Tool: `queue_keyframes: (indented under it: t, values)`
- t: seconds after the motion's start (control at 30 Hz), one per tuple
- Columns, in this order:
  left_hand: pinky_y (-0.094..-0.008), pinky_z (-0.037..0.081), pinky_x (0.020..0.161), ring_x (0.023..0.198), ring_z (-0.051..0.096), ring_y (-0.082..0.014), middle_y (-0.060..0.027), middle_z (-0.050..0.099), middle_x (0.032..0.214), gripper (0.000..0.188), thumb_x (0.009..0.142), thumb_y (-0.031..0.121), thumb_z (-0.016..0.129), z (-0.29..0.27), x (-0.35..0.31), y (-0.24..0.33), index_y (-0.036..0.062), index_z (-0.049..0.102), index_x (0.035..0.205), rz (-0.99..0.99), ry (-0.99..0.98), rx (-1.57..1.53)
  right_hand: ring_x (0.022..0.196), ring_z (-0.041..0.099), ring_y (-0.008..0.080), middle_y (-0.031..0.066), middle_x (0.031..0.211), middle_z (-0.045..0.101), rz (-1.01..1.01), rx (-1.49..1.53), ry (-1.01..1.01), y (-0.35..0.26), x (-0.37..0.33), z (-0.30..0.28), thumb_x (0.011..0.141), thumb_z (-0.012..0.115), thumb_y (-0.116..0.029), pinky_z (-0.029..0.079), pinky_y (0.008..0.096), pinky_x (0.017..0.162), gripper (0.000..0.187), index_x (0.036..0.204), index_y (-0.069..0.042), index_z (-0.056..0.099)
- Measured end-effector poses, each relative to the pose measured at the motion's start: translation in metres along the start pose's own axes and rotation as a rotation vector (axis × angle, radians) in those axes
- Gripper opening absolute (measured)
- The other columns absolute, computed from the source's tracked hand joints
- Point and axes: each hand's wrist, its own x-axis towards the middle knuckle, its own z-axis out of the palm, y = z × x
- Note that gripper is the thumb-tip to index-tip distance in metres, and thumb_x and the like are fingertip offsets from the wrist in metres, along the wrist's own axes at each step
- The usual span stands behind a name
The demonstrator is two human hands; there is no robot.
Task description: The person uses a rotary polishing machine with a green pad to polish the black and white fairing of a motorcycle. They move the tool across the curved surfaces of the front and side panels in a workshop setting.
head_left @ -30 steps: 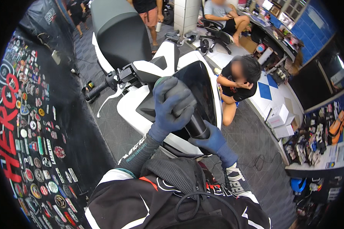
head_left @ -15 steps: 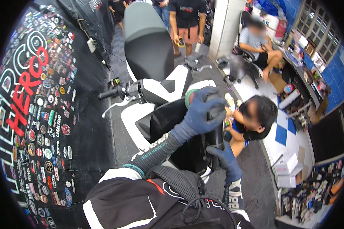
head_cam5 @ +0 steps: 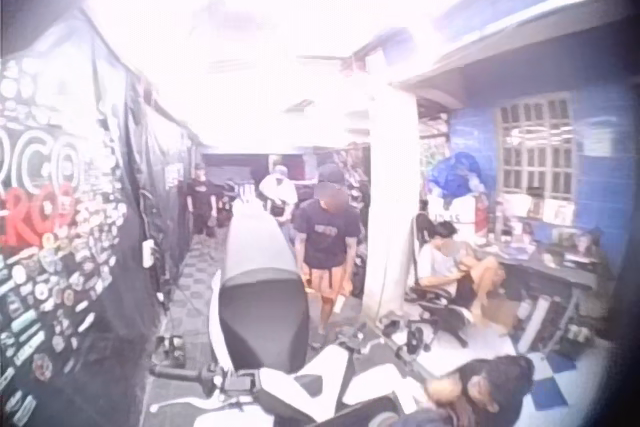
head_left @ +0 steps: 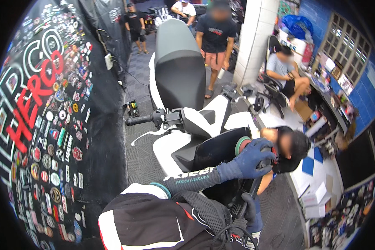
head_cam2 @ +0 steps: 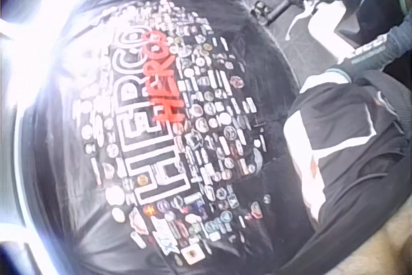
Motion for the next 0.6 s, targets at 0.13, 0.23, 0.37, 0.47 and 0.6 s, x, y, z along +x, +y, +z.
queue_keyframes:
  t: [0.13, 0.23, 0.37, 0.47, 0.6]
  values:
    - [-0.0530, 0.045, 0.108, 0.129, 0.054, -0.0443, -0.0234, 0.053, 0.137, 0.044, 0.080, 0.024, 0.085, -0.028, -0.032, 0.011, 0.0127, 0.070, 0.119, -0.037, -0.066, -0.180, 0.072, 0.075, 0.0288, 0.0170, 0.086, 0.072, 0.054, 0.004, 0.116, 0.046, -0.024, 0.044, 0.092, 0.075, -0.019, 0.064, 0.0418, 0.065, 0.033, 0.114, 0.005, 0.067]
    - [-0.0534, 0.043, 0.111, 0.131, 0.052, -0.0434, -0.0207, 0.055, 0.139, 0.045, 0.077, 0.025, 0.085, -0.042, -0.061, 0.018, 0.0151, 0.071, 0.119, -0.037, -0.146, -0.196, 0.072, 0.073, 0.0216, 0.0127, 0.088, 0.072, 0.039, -0.018, 0.168, 0.081, -0.048, 0.064, 0.094, 0.075, -0.015, 0.061, 0.0370, 0.065, 0.033, 0.119, 0.005, 0.067]
    - [-0.0562, 0.043, 0.111, 0.131, 0.052, -0.0439, -0.0199, 0.058, 0.136, 0.044, 0.078, 0.026, 0.085, -0.047, -0.090, 0.035, 0.0153, 0.071, 0.118, -0.009, -0.239, -0.256, 0.079, 0.077, 0.0283, 0.0160, 0.091, 0.074, -0.138, -0.025, 0.272, 0.131, -0.060, 0.093, 0.092, 0.076, -0.033, 0.064, 0.0397, 0.072, 0.052, 0.124, 0.004, 0.061]
    - [-0.0570, 0.043, 0.110, 0.132, 0.051, -0.0441, -0.0196, 0.057, 0.137, 0.041, 0.079, 0.027, 0.085, -0.042, -0.108, 0.047, 0.0146, 0.071, 0.117, -0.022, -0.313, -0.303, 0.078, 0.077, 0.0294, 0.0174, 0.095, 0.074, -0.123, 0.041, 0.294, 0.159, -0.072, 0.097, 0.091, 0.076, -0.031, 0.065, 0.0406, 0.072, 0.053, 0.127, 0.005, 0.058]
    - [-0.0565, 0.043, 0.110, 0.133, 0.050, -0.0443, -0.0200, 0.056, 0.138, 0.041, 0.080, 0.028, 0.084, -0.018, -0.127, 0.059, 0.0139, 0.071, 0.117, -0.048, -0.425, -0.372, 0.080, 0.078, 0.0317, 0.0188, 0.097, 0.073, -0.131, 0.191, 0.318, 0.188, -0.088, 0.091, 0.092, 0.073, -0.026, 0.066, 0.0419, 0.073, 0.049, 0.126, 0.006, 0.059]
